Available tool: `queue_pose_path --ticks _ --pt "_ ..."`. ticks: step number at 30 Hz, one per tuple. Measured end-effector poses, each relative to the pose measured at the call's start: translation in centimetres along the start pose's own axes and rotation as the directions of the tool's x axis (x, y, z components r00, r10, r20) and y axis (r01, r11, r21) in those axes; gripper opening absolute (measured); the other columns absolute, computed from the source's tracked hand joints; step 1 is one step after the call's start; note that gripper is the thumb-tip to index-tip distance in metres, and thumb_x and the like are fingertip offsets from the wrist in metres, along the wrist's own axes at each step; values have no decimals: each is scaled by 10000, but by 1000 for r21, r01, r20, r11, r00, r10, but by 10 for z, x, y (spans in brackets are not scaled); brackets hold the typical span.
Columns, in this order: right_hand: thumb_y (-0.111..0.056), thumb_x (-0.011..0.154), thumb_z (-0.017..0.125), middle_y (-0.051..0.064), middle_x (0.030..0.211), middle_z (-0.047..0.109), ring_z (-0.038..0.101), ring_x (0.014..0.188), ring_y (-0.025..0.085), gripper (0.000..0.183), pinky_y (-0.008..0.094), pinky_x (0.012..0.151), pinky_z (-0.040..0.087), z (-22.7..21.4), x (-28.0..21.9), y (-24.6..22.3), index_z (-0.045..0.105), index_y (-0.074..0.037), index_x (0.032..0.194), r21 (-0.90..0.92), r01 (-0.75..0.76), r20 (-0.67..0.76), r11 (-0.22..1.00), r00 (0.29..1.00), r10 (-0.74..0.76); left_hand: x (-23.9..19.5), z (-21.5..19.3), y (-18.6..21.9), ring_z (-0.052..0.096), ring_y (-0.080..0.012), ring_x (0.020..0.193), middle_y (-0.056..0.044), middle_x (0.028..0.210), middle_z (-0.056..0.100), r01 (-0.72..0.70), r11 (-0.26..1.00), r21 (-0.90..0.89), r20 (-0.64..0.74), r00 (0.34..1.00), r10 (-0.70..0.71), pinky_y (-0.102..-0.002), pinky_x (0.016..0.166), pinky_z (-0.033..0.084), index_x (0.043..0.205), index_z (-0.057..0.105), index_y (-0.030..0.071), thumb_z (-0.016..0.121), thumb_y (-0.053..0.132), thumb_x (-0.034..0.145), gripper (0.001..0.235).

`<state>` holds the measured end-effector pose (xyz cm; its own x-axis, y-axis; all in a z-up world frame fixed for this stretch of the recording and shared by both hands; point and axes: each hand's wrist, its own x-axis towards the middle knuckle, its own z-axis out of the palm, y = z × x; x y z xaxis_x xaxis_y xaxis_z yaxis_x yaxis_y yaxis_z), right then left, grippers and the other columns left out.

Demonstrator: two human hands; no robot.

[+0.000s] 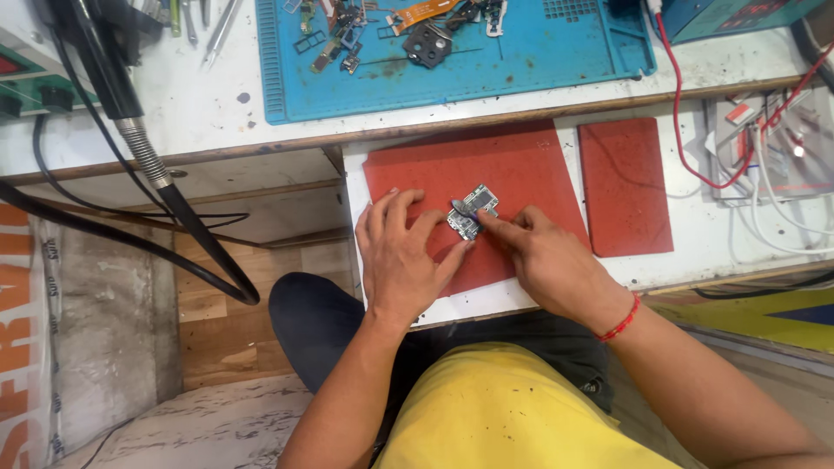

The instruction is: The person uses a hot air gun to heat a small circuit board placed on a red mat. They then use a toothbrush to scrub the surface of the board, likely to clean off flux or debris. The person handles the board with their hands throughout the process.

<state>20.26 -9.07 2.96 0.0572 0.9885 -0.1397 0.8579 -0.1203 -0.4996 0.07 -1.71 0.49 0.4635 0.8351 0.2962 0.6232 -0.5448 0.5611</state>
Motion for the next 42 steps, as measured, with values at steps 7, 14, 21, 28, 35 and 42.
queue_pose_path --ticks 7,14,21,28,35,42 --pt "-39 866 583 170 1061 615 666 826 391 572 469 691 545 -2 0 -4 589 -186 1419 -19 78 53 997 996 -77 0 -2 -3 443 -340 1329 -110 1307 580 -19 1000 16 5 1000 19 -543 1150 271 1020 750 125 886 414 715 442" --pt "-18 880 576 173 1074 611 669 841 378 596 460 708 543 -17 -11 -16 576 -192 1451 -3 70 26 998 997 -69 4 -2 -1 443 -344 1335 -108 1318 561 -16 1000 7 -5 1000 16 -543 1145 262 1062 744 129 892 422 715 478" --pt "27 856 566 183 1097 610 660 858 381 643 460 734 544 5 -22 12 591 -186 1462 -37 111 37 993 993 -110 -10 8 -10 434 -339 1368 -98 1348 553 -25 1000 5 7 1000 25 -531 1165 268 1084 740 135 889 404 773 438" --pt "5 883 581 180 1044 619 658 793 364 591 460 678 544 2 -16 -2 609 -176 1445 -42 176 56 983 983 -174 -6 5 -6 433 -323 1366 -91 1328 564 -38 999 1 -7 999 38 -536 1171 266 1080 748 126 893 401 769 439" --pt "70 853 553 211 1066 611 649 783 374 646 457 695 548 5 -15 11 605 -158 1455 -75 181 -8 981 983 -182 -3 5 -6 457 -306 1312 -72 1291 575 -12 1000 24 -16 1000 12 -523 1130 295 1034 758 136 919 421 715 457" --pt "67 884 566 208 1030 613 650 814 392 593 468 716 531 -4 -19 -6 611 -115 1446 -50 158 2 986 987 -158 2 5 -4 455 -287 1248 -59 1239 562 -7 1000 5 -47 999 8 -522 1100 297 985 760 130 947 447 674 481"
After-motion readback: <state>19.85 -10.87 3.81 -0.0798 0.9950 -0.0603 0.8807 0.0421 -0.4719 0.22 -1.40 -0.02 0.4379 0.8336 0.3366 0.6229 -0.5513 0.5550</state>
